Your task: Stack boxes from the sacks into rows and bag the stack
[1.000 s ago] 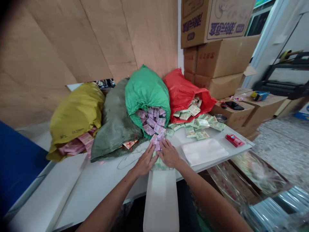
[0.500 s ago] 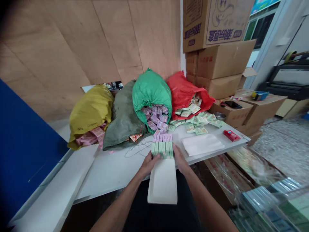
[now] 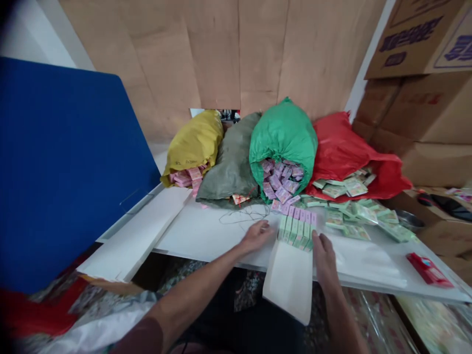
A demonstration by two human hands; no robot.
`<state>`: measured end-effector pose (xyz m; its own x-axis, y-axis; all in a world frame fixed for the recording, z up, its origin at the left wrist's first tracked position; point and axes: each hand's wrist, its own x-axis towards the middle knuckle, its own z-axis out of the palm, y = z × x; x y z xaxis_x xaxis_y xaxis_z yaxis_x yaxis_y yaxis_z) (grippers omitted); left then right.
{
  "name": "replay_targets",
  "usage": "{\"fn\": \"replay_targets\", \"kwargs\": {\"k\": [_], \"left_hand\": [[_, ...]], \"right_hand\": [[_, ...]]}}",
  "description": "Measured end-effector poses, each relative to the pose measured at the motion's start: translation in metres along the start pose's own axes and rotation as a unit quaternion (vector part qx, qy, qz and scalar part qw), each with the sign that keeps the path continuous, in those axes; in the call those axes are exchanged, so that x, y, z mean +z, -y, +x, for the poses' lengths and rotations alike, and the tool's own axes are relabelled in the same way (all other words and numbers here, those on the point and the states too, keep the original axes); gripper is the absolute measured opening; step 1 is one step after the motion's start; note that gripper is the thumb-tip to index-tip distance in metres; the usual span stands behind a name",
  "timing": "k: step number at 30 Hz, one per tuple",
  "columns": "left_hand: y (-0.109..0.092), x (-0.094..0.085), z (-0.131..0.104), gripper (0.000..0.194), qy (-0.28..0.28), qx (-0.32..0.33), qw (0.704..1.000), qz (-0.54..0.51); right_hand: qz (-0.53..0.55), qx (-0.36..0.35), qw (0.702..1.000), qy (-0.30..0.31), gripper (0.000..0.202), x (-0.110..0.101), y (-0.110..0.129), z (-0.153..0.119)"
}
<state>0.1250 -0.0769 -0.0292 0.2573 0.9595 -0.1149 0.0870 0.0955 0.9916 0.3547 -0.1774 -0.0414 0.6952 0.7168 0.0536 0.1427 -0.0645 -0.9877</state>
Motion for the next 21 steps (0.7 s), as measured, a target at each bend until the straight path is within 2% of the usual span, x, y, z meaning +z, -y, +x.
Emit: {"fn": "replay_targets", "kwargs": {"k": [2, 4, 6, 8, 11, 13, 15, 18, 21], "left_hand": [[-0.011, -0.049, 0.014, 0.026, -0.063, -0.041, 0.996, -0.047], [-0.023, -0.103, 0.036, 0.025, -0.106, -0.082, 0.987, -0.087], [-0.033, -0.147, 0.060, 0.030, -0.131, -0.125, 0.974, -0.133], [-0.037, -0.176, 0.083, 0.032, -0.142, -0.150, 0.962, -0.176], [-0.035, -0.193, 0.109, 0.029, -0.158, -0.159, 0.946, -0.233], [-0.032, -0.196, 0.122, 0.027, -0.173, -0.151, 0.936, -0.267], [-0.032, -0.198, 0.134, 0.027, -0.184, -0.130, 0.928, -0.296], [-0.048, -0.202, 0.151, 0.031, -0.164, -0.064, 0.929, -0.325], [-0.080, -0.208, 0.169, 0.040, -0.127, 0.095, 0.948, -0.278]], "right_hand": [[-0.035, -0.016, 0.998, -0.045, 0.080, -0.011, 0.011, 0.001], [-0.031, -0.041, 0.998, -0.046, 0.077, -0.013, 0.035, 0.003], [0.004, -0.062, 0.998, 0.009, 0.066, 0.002, 0.067, 0.006], [0.031, -0.068, 0.991, 0.110, 0.059, 0.032, 0.100, 0.009], [0.007, -0.055, 0.947, 0.315, 0.056, 0.094, 0.134, 0.011], [-0.026, -0.031, 0.897, 0.441, 0.054, 0.139, 0.143, 0.010], [-0.046, 0.007, 0.845, 0.533, 0.052, 0.186, 0.141, 0.008], [-0.051, 0.066, 0.790, 0.607, 0.052, 0.260, 0.129, 0.004], [-0.039, 0.068, 0.767, 0.637, 0.052, 0.335, 0.120, 0.012]]}}
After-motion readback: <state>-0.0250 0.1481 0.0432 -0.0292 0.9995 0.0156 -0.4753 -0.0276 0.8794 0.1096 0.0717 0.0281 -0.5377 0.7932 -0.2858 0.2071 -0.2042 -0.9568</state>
